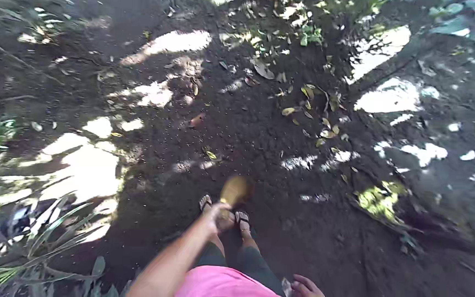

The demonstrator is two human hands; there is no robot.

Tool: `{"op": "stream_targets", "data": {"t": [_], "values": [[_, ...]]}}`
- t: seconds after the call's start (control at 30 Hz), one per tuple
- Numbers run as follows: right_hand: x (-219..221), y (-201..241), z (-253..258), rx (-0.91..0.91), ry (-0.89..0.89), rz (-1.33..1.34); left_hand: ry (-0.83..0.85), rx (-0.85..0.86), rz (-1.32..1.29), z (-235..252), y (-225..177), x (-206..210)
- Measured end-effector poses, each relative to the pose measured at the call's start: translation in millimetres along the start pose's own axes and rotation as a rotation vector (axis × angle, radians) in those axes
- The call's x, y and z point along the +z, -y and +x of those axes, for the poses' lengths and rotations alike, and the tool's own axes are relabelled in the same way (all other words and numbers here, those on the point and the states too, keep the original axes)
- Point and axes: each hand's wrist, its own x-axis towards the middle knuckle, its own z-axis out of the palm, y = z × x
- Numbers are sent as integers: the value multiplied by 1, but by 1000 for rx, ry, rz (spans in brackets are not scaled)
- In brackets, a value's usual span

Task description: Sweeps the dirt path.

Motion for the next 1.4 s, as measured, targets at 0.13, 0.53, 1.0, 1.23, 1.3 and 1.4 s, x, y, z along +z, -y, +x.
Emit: {"op": "stream_targets", "data": {"t": [0.13,0.53,1.0,1.23,1.3,1.4], "values": [[28,-12,-9,19,7,36,-311,405,104,-8,-135,-54],[44,-1,-37,60,-59,95,261,-94,175,-46,35,37],[-88,-27,50,10,-15,13,-315,629,170,40,-86,11],[-201,-47,111,8,-42,43,-379,714,-291,-52,106,-16],[-221,-50,128,10,-45,35,-450,589,-467,-68,165,-5],[-231,-46,140,22,-30,13,-480,438,-742,-57,230,4]]}}
